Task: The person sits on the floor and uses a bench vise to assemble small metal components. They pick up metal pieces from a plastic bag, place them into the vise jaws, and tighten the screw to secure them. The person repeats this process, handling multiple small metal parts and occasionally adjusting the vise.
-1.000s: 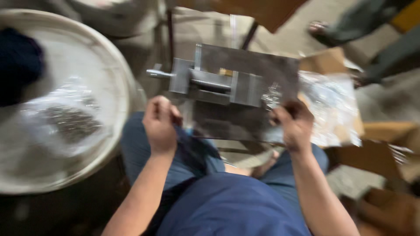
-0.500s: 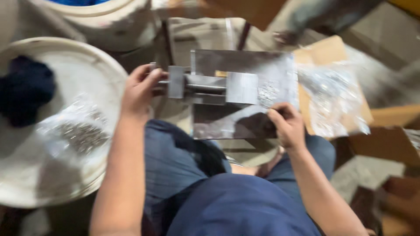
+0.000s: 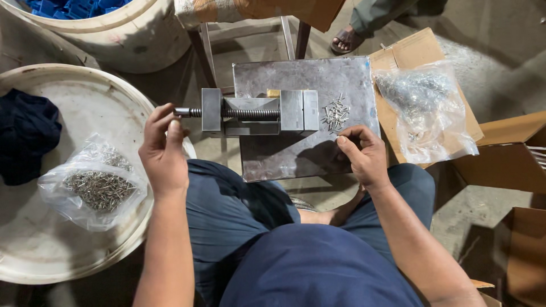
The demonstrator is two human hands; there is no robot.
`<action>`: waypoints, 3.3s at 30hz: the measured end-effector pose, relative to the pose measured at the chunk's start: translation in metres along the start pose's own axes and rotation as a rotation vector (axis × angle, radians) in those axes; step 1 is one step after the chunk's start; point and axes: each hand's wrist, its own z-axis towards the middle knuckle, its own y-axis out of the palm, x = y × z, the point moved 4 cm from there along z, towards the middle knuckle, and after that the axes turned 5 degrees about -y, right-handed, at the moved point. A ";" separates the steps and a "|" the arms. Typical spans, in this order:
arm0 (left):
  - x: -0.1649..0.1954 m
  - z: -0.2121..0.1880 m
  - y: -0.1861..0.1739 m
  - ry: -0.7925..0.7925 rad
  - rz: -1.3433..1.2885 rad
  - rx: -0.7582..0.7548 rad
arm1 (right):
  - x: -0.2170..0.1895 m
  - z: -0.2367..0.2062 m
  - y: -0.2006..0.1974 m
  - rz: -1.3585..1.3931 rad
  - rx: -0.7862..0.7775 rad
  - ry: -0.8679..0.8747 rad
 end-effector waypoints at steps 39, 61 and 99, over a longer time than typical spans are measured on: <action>-0.024 0.027 0.018 -0.223 -0.024 0.042 | -0.002 -0.002 0.001 -0.085 -0.013 -0.019; -0.008 -0.084 0.092 -0.132 0.234 -0.285 | -0.096 0.047 0.041 -0.754 -0.158 -0.535; -0.023 -0.065 0.186 0.071 0.569 -0.664 | -0.037 0.013 -0.012 -0.885 0.041 -0.263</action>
